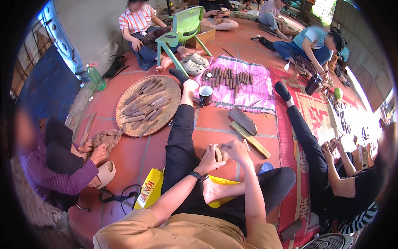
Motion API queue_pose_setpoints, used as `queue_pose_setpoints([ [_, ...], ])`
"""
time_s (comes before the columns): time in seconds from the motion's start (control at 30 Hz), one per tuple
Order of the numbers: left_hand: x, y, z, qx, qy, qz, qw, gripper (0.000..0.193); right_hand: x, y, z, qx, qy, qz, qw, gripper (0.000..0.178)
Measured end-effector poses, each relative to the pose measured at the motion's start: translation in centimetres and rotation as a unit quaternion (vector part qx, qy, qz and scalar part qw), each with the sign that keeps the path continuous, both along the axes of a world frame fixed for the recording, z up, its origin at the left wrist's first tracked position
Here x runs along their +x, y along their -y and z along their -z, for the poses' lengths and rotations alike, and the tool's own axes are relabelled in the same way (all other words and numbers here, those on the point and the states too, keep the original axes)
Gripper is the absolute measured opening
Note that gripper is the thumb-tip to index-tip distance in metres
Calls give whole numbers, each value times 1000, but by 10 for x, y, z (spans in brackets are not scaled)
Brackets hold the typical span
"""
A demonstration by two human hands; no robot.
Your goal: The person sits on the floor and carves a small wooden object using a chisel and mallet. They repeatedly strike the chisel to shape the wood, occasionally rotating the piece to work different sides. Other people in the room are also engaged in similar carving tasks.
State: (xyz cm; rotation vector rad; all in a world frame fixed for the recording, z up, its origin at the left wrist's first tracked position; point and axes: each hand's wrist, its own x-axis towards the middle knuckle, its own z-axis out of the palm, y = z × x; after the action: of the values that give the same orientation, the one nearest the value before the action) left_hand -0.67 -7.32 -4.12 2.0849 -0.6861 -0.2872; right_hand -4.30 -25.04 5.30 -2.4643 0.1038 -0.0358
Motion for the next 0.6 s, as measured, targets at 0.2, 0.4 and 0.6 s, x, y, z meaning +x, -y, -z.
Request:
queue_pose_setpoints([
  [0.2, -6, 10, -13, 1, 9, -14, 1000, 90, -3, 7, 73, -198, 27, 142, 970, 20],
  [0.4, -4, 6, 21, 34, 117, -31, 992, 95, -3, 40, 66, 267, -14, 37, 963, 19],
  [0.6, -10, -5, -14, 26, 7, 10, 1000, 98, -14, 6, 95, -278, 232, 74, 929, 22],
])
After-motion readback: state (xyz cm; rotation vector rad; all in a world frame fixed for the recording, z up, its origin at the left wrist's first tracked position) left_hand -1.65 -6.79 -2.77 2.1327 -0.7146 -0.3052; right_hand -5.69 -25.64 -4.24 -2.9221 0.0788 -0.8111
